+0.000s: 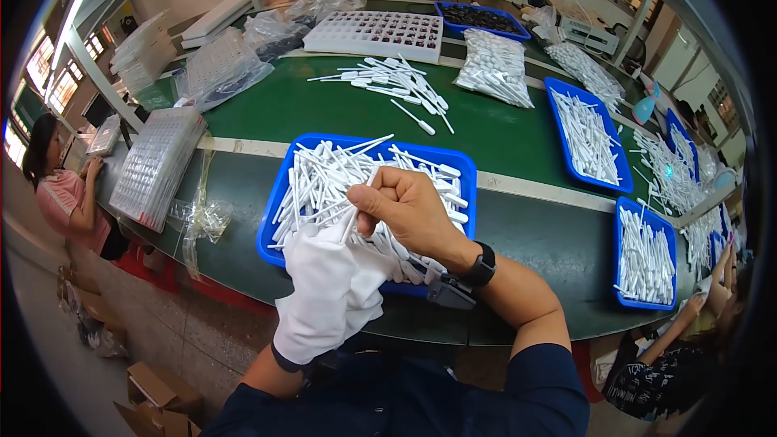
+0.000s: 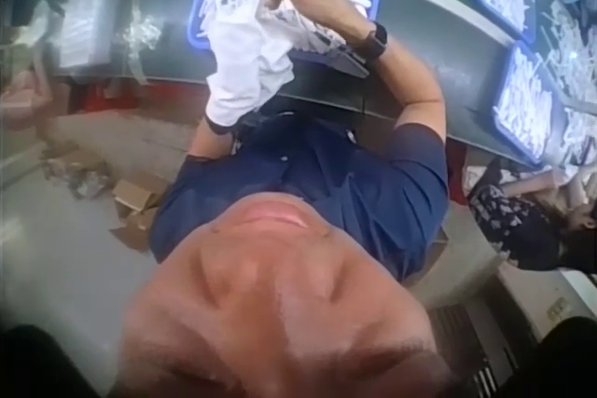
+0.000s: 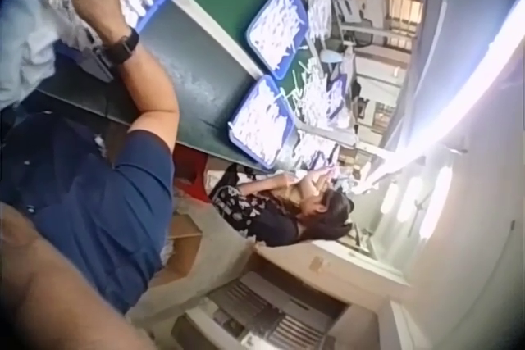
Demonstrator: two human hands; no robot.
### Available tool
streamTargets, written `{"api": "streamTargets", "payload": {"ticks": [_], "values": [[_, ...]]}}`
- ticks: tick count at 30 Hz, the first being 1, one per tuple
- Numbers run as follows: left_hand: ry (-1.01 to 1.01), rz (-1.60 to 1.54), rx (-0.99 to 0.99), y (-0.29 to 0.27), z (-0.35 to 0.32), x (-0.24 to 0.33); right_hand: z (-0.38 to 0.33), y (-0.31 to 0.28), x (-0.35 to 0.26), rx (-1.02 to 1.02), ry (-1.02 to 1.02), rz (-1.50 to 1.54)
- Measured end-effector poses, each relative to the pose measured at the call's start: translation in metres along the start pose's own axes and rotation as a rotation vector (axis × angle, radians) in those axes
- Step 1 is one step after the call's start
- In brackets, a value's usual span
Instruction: The person picks up a swab from a blue tray, wipes it with a cloth, and places it onto the table, repeating the process for several swabs.
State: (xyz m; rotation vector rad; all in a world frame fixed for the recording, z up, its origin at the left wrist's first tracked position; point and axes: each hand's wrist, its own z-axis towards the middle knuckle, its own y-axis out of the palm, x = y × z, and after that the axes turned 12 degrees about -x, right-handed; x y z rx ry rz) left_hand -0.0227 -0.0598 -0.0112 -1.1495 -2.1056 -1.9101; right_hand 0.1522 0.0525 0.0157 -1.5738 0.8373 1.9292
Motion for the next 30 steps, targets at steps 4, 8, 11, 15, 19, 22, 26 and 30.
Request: {"api": "streamTargets", "payload": {"ticks": [4, 8, 11, 15, 19, 22, 26, 30], "values": [[0.017, 0.028, -0.137, 0.001, 0.003, 0.009, 0.009, -0.019, -0.003, 0.128, -0.077, 0.034], [0.689, 1.429, 0.460, -0.034, 0.021, -0.001, 0.014, -0.033, -0.007, 0.248, -0.181, -0.144], [0.738, 1.712, 0.177, -0.054, 0.017, -0.001, 0.028, -0.026, 0.002, 0.198, -0.195, -0.401], [0.732, 1.486, 0.091, -0.037, 0.010, 0.001, 0.059, -0.011, 0.032, 0.024, -0.198, -0.820], [0.312, 0.766, -0.051, 0.007, -0.007, 0.028, 0.064, -0.006, 0.024, -0.216, -0.114, -0.992], [0.203, 0.505, -0.086, 0.012, 0.006, 0.018, 0.074, -0.066, 0.022, -0.119, 0.081, -1.238], [0.107, 0.292, -0.231, -0.014, -0.008, 0.005, 0.111, -0.162, 0.054, 0.004, 0.342, -1.549], [0.163, 0.610, -0.254, 0.019, 0.003, 0.005, 0.122, -0.211, 0.080, 0.139, 0.495, -1.449]]}}
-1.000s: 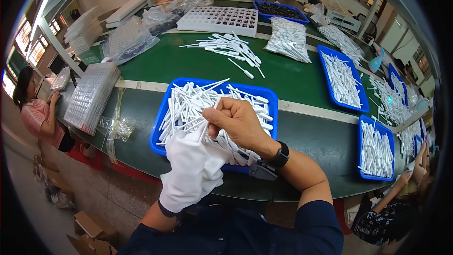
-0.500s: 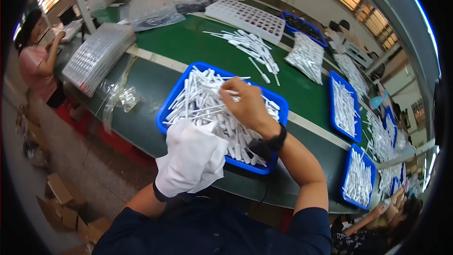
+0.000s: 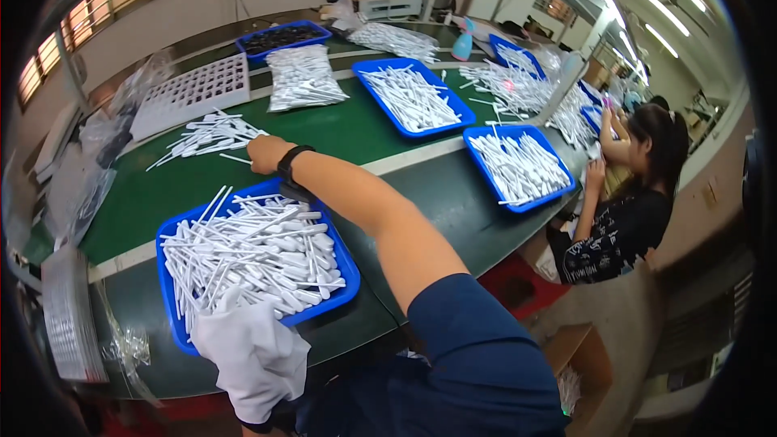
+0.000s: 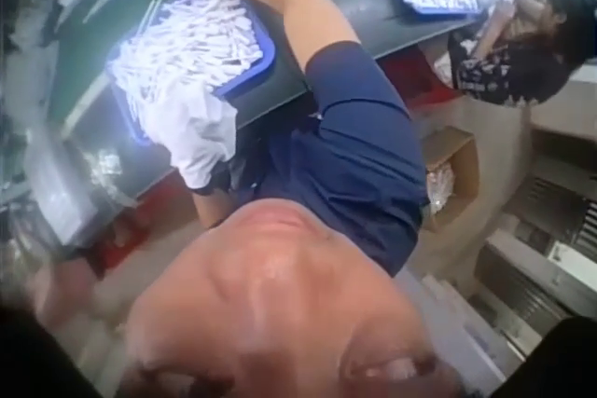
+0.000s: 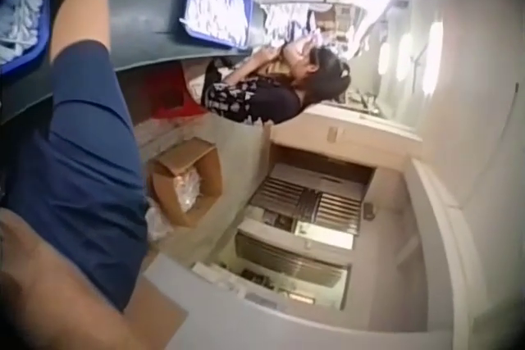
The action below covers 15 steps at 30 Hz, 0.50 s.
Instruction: The person picks up a swab from a blue tray, wipes it with a cloth, and places it onto the table, repeating the process for several swabs.
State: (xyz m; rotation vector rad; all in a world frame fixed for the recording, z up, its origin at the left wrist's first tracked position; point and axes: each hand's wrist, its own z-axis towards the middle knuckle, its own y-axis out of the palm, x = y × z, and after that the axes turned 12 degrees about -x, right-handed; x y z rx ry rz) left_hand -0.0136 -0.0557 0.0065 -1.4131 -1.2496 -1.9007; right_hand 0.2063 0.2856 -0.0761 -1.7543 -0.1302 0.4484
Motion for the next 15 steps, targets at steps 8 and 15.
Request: {"api": "streamTargets", "payload": {"ticks": [8, 15], "values": [[0.221, 0.876, -0.107, 0.035, 0.011, 0.042, -0.017, -0.006, -0.006, 0.344, -0.089, 0.243], [0.225, 0.678, -0.124, 0.016, 0.067, 0.032, -0.182, -0.003, -0.158, 0.146, -0.798, 0.750]]}}
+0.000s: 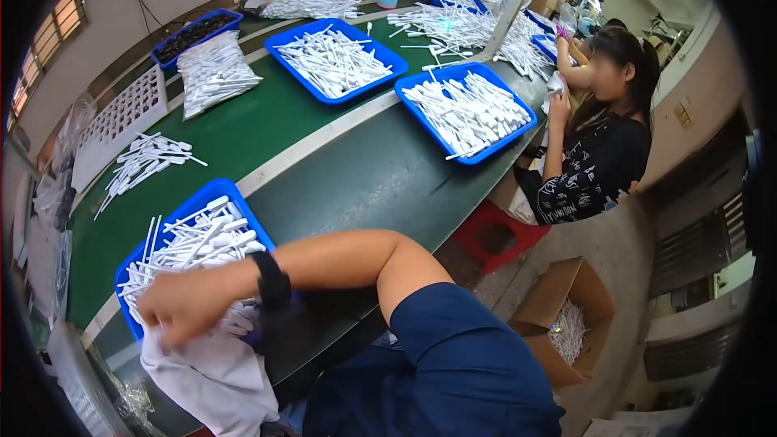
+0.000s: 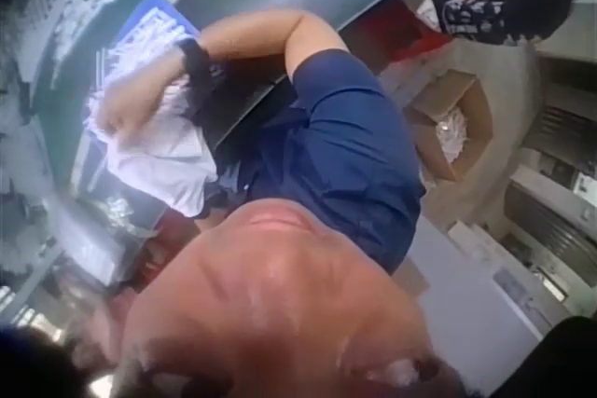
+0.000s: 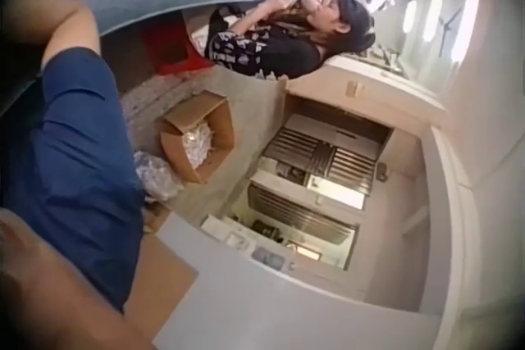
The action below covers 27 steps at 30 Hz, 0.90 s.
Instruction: The person picks up a swab from a blue tray, wipes it with a cloth, and places it onto the table, repeating the process for several swabs.
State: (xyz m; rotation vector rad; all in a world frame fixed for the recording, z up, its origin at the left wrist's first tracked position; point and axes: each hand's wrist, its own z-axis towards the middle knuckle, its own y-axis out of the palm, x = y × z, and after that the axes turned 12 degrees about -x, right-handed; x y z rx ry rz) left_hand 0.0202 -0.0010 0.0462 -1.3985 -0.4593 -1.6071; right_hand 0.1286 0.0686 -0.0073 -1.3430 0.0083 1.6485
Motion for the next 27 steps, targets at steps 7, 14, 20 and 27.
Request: {"api": "streamTargets", "payload": {"ticks": [7, 14, 20, 27], "values": [[-0.008, -0.201, 0.112, 0.005, 0.017, -0.037, -0.016, 0.013, -0.029, -0.132, 0.030, -0.147], [-0.057, -0.147, 0.648, 0.052, 0.039, -0.021, 0.000, 0.031, 0.003, 0.014, -0.210, -0.141], [-0.300, 0.114, 0.692, -0.035, -0.045, -0.083, -0.038, -0.012, -0.052, -0.069, 0.134, -0.045], [-0.151, -0.967, 0.916, -0.023, -0.040, 0.030, -0.018, -0.009, -0.068, -0.269, 0.389, 0.103]]}}
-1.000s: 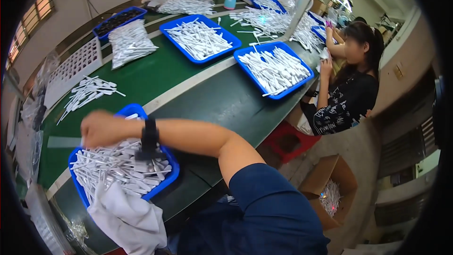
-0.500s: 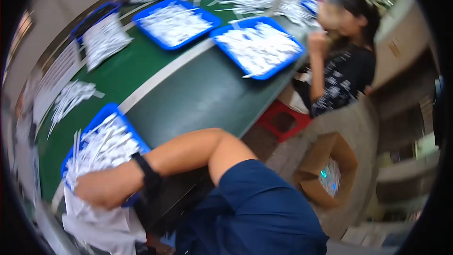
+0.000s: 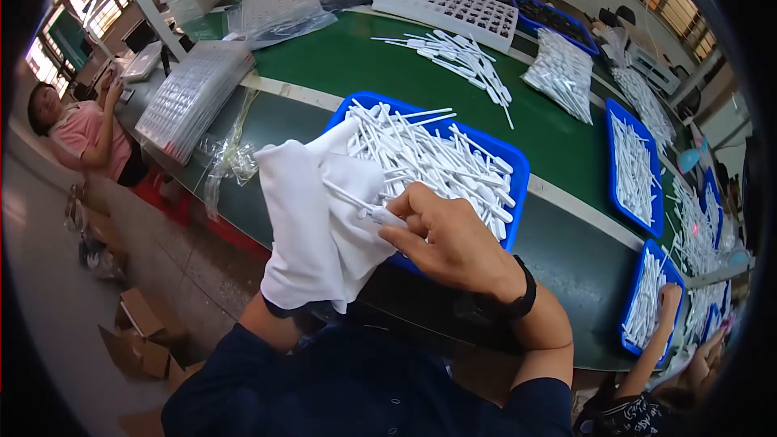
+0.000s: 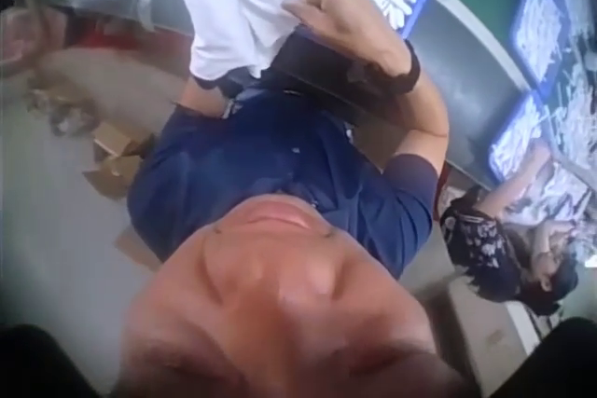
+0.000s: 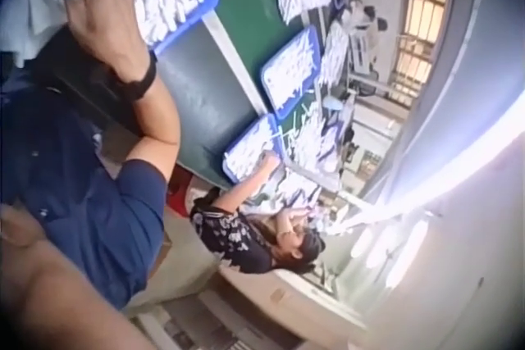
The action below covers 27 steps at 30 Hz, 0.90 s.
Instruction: The person picks up a swab from a blue tray, wipes it with a cloth, and places it onto the table, repeating the process for several swabs.
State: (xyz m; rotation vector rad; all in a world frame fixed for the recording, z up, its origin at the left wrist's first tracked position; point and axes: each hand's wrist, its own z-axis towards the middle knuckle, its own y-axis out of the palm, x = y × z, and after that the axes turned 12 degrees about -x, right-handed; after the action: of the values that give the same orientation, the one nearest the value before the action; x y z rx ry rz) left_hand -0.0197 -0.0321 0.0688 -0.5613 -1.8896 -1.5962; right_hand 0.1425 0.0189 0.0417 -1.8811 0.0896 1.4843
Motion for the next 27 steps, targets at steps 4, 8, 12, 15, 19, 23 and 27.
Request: {"api": "streamTargets", "payload": {"ticks": [4, 8, 12, 15, 19, 23, 27], "values": [[-0.124, 0.031, -0.100, -0.026, 0.004, -0.023, -0.001, 0.003, 0.003, 0.048, 0.018, 0.063], [-0.255, 0.061, -0.216, -0.056, 0.012, -0.055, 0.001, 0.004, 0.015, 0.078, -0.025, 0.126], [-0.297, 0.114, -0.263, -0.061, 0.015, -0.056, 0.004, 0.003, 0.011, 0.061, -0.090, 0.105], [-0.287, 0.169, -0.249, -0.052, 0.019, -0.051, -0.003, -0.013, -0.002, -0.093, 0.085, 0.018], [-0.237, 0.548, -0.200, -0.019, 0.019, -0.045, -0.010, -0.032, 0.003, 0.082, -0.008, 0.121], [0.077, 1.044, -0.602, -0.032, 0.018, -0.074, 0.003, -0.013, 0.026, 0.134, -0.129, 0.313], [-0.392, 0.604, -0.448, -0.013, 0.011, -0.060, 0.004, -0.025, 0.034, 0.282, -0.182, 0.601]]}}
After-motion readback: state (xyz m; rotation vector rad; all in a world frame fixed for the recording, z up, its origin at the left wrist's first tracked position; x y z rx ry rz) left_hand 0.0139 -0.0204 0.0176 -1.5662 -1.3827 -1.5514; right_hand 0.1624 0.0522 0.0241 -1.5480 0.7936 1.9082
